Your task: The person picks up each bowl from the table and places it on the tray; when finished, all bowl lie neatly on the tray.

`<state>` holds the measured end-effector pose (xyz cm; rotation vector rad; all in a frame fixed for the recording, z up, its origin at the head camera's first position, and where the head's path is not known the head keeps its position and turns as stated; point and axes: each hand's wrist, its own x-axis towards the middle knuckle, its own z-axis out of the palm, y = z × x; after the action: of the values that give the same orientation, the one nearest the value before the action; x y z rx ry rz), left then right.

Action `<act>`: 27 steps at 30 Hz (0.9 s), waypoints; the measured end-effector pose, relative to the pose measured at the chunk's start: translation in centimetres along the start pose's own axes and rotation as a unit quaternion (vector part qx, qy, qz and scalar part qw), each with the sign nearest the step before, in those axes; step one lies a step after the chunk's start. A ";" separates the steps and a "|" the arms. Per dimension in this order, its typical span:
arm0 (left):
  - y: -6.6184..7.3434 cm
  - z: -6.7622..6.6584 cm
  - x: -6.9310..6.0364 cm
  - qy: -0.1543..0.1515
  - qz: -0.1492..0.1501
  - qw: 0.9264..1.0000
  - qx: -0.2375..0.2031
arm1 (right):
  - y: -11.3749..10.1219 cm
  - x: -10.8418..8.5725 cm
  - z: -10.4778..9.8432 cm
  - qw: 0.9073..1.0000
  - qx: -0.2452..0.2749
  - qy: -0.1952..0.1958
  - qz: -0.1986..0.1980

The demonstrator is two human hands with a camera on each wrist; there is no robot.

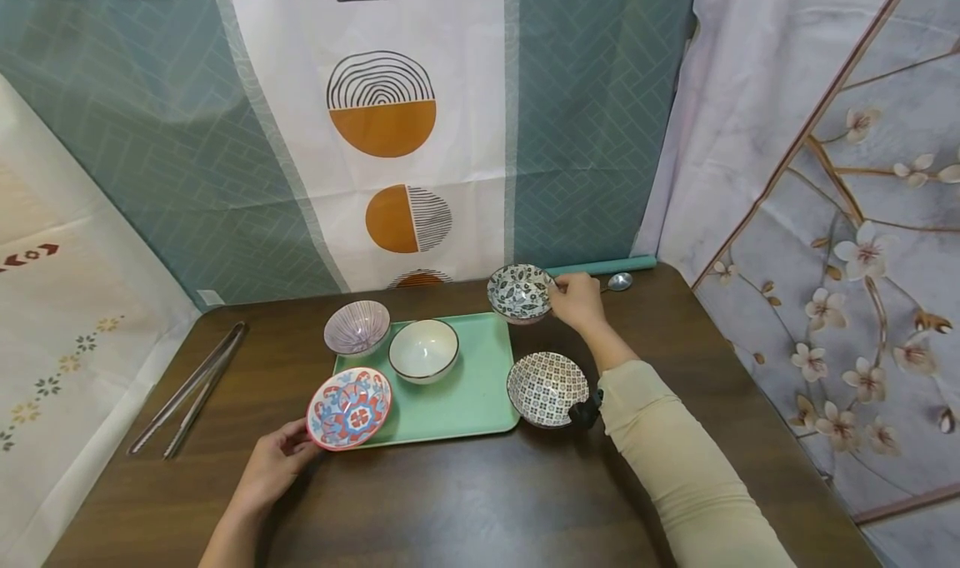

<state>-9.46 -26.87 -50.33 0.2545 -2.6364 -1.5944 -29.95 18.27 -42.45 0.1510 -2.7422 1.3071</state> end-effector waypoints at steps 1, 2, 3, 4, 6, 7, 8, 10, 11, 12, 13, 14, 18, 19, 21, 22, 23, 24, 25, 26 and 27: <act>0.0 0.0 0.0 0.000 0.002 1.000 0.001 | -0.3 0.1 0.2 1.000 0.004 -0.005 0.002; 0.0 0.0 0.0 0.000 0.003 1.000 0.002 | -0.6 0.2 0.5 1.000 0.009 -0.009 0.005; 0.0 0.0 0.0 0.001 0.005 1.000 0.002 | -0.9 0.2 0.7 1.000 0.011 -0.014 0.008; 0.0 -0.1 0.0 0.001 0.006 1.000 0.003 | -1.1 0.3 1.0 1.000 0.013 -0.019 0.012; -0.1 -0.1 0.0 0.001 0.009 1.000 0.001 | -1.6 0.4 1.7 0.999 0.013 -0.030 0.019; -0.1 -0.1 0.0 0.001 0.010 1.000 0.001 | -1.7 0.4 2.0 0.999 0.012 -0.035 0.019; -0.1 -0.1 0.0 0.001 0.011 1.000 0.000 | -1.8 0.4 2.3 0.999 0.011 -0.041 0.021; -0.2 0.0 0.0 0.000 0.011 1.000 -0.001 | -2.0 0.4 2.9 0.998 0.005 -0.050 0.025; -0.2 0.0 0.0 -0.001 0.010 1.000 -0.002 | -2.1 0.4 3.2 0.998 0.002 -0.056 0.025; -0.2 0.0 -0.1 -0.002 0.010 1.000 -0.001 | -2.2 0.4 3.4 0.998 -0.001 -0.062 0.025; -0.2 0.0 -0.1 -0.003 0.008 1.000 -0.001 | -2.2 0.4 3.6 0.997 -0.007 -0.068 0.024; -0.2 0.0 -0.1 -0.004 0.007 1.000 -0.001 | -2.2 0.4 3.8 0.997 -0.010 -0.074 0.027; -0.1 0.1 -0.1 -0.002 0.007 1.000 -0.003 | -2.1 0.5 4.4 0.995 -0.021 -0.089 0.026; -0.1 0.1 -0.1 -0.001 0.008 1.000 -0.005 | -2.1 0.5 4.6 0.995 -0.023 -0.092 0.026; -0.1 0.1 -0.1 0.000 0.009 1.000 -0.006 | -2.0 0.7 4.8 0.995 -0.021 -0.098 0.031; -0.1 0.1 -0.1 0.000 0.010 1.000 -0.006 | -2.0 0.7 4.9 0.994 -0.020 -0.102 0.033; -0.1 0.1 -0.1 0.000 0.011 1.000 -0.007 | -2.0 0.8 5.0 0.994 -0.020 -0.106 0.035; -0.1 0.1 -0.1 0.001 0.012 1.000 -0.007 | -2.0 0.9 5.0 0.993 -0.017 -0.110 0.038; -0.1 0.1 0.0 0.001 0.013 1.000 -0.007 | -2.0 0.9 5.1 0.993 -0.015 -0.113 0.041; -0.1 0.1 0.0 0.001 0.013 1.000 -0.006 | -2.0 0.9 5.2 0.992 -0.013 -0.117 0.043; -0.1 0.1 0.0 0.001 0.014 1.000 -0.005 | -1.9 1.0 5.2 0.992 -0.011 -0.121 0.045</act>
<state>-9.45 -26.86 -50.44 0.2178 -2.6165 -1.5985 -30.91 12.95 -44.09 0.1993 -2.9952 1.3637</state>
